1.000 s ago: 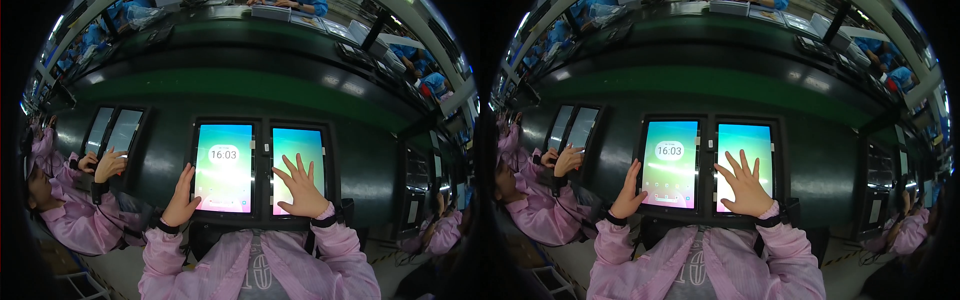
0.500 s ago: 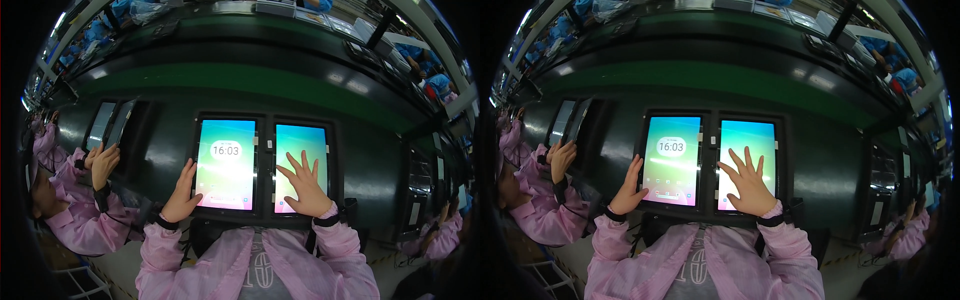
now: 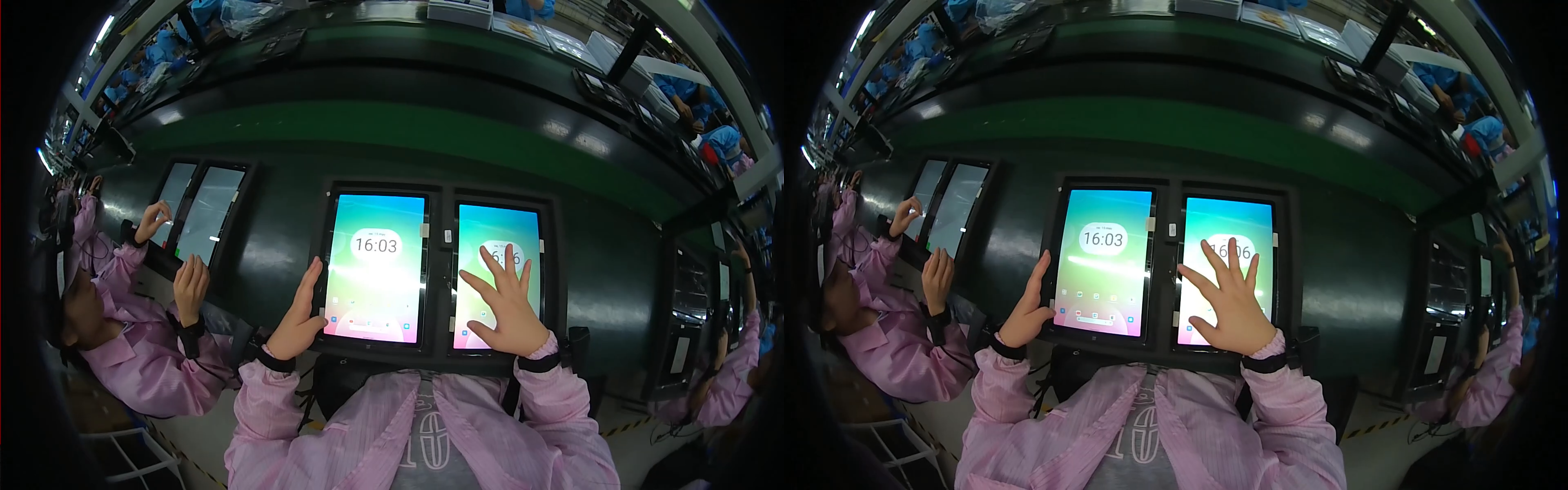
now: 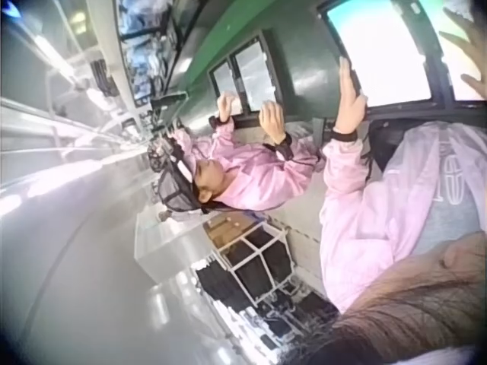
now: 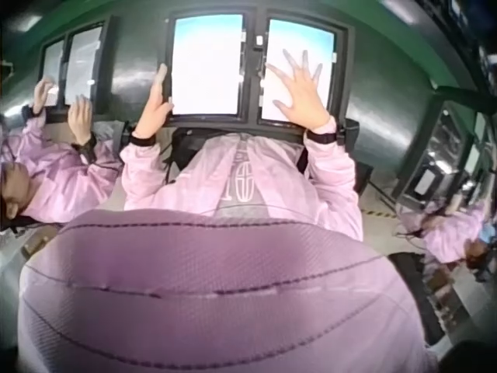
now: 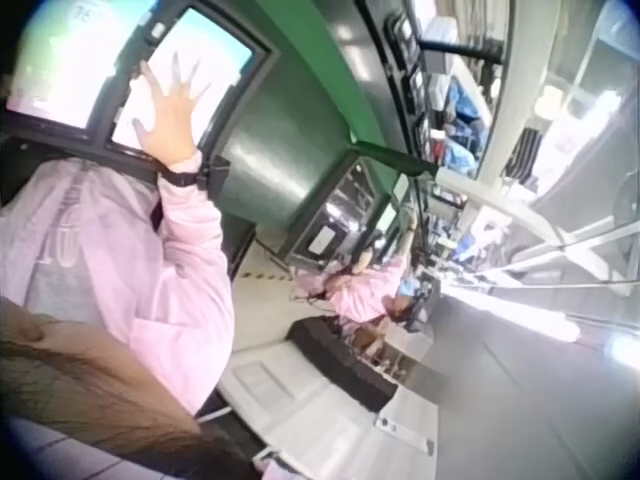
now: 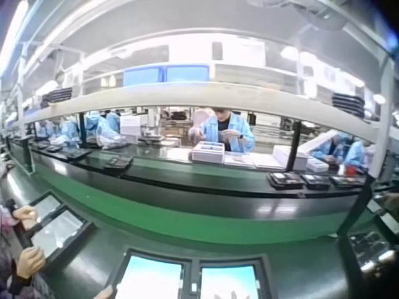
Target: The person tests and calibrates a dual-screen tablet device by hand on an electronics assembly line.
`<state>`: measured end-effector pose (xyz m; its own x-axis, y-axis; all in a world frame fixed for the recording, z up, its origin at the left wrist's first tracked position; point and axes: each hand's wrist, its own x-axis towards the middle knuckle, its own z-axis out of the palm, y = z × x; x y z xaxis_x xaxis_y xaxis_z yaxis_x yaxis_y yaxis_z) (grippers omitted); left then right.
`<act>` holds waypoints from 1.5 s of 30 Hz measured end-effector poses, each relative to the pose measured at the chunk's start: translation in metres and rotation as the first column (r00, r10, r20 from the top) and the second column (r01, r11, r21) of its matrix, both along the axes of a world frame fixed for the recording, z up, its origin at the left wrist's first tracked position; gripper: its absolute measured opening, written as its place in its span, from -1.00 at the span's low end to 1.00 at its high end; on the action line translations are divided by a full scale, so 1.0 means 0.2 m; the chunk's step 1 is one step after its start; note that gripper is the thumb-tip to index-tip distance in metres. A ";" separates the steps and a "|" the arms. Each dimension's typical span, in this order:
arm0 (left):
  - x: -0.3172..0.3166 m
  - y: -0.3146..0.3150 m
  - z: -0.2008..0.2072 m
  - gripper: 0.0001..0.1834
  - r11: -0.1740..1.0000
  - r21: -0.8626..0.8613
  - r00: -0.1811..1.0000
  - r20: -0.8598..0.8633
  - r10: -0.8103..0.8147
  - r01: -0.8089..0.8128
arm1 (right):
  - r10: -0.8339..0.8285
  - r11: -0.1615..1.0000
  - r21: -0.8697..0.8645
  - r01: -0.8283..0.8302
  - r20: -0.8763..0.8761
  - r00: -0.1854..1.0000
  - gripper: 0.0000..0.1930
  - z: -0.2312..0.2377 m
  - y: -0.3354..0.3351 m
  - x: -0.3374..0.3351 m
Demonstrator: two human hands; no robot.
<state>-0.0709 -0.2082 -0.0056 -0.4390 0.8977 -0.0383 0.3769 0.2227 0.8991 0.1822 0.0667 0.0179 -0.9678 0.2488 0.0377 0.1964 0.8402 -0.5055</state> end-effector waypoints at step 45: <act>-0.06 0.65 0.07 -0.31 0.988 0.076 0.814 -0.578 -0.063 0.131 | -0.468 0.867 0.133 0.481 -0.116 0.876 -0.22 -0.09 0.23 0.14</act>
<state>-0.0833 -0.0782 0.0085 -0.2617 0.9203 0.2909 0.8449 0.0727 0.5300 0.2096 0.1134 0.0004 -0.7269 0.6620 0.1828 0.5563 0.7236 -0.4085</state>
